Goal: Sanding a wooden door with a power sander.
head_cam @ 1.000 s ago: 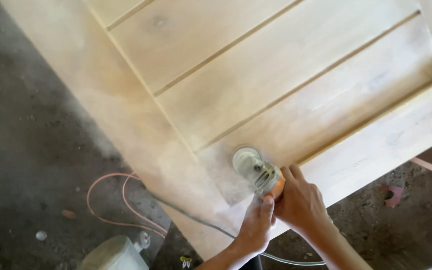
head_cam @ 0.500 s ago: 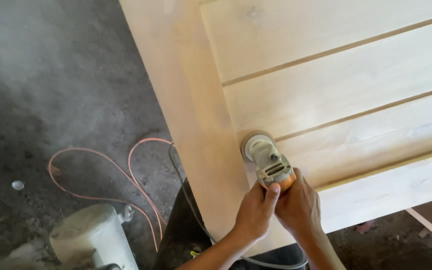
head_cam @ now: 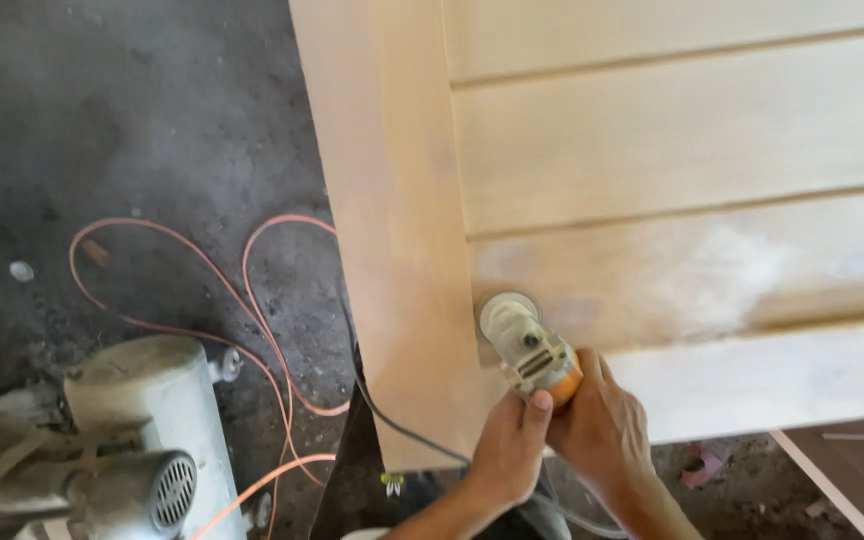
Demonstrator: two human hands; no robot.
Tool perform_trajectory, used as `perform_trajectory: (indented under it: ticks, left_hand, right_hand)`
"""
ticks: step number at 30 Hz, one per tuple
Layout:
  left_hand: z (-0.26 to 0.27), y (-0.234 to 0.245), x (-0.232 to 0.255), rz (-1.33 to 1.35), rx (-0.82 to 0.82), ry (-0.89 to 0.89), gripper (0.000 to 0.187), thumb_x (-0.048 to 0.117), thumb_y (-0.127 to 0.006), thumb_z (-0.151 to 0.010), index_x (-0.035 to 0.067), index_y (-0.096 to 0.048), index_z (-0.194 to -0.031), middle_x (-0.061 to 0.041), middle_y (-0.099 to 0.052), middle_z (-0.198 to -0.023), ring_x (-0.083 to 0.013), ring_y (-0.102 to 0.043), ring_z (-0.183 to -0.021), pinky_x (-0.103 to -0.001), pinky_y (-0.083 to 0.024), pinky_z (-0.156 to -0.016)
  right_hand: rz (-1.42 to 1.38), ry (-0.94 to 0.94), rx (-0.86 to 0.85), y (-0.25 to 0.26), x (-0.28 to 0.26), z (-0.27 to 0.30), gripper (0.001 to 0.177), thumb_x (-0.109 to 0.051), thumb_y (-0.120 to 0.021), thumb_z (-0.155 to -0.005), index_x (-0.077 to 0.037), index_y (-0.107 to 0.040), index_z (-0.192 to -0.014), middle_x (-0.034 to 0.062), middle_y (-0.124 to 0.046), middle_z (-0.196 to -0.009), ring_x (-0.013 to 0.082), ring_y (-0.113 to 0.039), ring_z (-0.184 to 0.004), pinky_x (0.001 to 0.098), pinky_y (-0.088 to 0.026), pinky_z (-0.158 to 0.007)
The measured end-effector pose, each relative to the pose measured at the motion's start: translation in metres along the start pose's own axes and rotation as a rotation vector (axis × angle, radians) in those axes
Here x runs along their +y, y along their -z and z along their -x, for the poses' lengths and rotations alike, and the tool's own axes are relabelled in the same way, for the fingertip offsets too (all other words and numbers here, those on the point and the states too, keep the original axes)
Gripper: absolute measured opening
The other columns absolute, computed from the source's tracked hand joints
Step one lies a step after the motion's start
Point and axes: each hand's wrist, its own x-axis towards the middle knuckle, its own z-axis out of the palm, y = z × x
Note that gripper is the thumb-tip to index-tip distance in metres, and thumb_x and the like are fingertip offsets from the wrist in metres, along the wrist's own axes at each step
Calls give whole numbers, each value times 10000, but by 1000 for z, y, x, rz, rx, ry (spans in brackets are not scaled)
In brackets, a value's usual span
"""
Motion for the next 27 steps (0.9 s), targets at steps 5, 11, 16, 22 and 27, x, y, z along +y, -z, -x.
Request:
perform_trajectory:
  ticks: [5,11,16,22,27]
  left_hand:
    - [13,-31,-20,34,80,-41,803,676,-369,-1020,-41,-607,-1292,-209,-714,-1186,-300,-664,-1134,-402,-491,-992]
    - [17,-58,-23,126,59,-58,820,688,-356,-1018,-47,-560,-1319,-194,-683,-1211,-266,-638,-1163,-380,-482,-1011]
    - [19,-53,-27,95,93,-62,849,715,-348,-1003,-48,-561,-1309,-188,-683,-1196,-260,-642,-1151,-359,-478,-1001]
    - [18,-55,-23,28,89,32,859,728,-338,-959,-30,-588,-1275,-199,-711,-1060,-316,-666,-972,-397,-518,-869]
    - [3,-87,-27,-56,39,-48,898,772,-314,-973,-24,-582,-1290,-253,-704,-1191,-393,-659,-1176,-434,-491,-984]
  right_hand:
    - [79,99,-71,3,23,0,535,-335,-826,-722,-62,-514,-1060,170,-694,-925,406,-720,-750,516,-567,-677]
    - [128,77,-102,12,47,3,493,-352,-795,-762,-59,-524,-1052,142,-719,-864,342,-746,-690,473,-608,-642]
    - [105,152,-19,6,44,7,460,-354,-766,-802,-62,-534,-1071,172,-714,-876,373,-730,-698,502,-581,-642]
    - [119,127,-10,13,42,13,474,-347,-790,-767,-76,-534,-1059,195,-722,-907,448,-698,-808,561,-538,-721]
    - [138,55,74,19,84,6,413,-356,-764,-844,-62,-547,-1036,174,-719,-878,395,-707,-800,531,-543,-707]
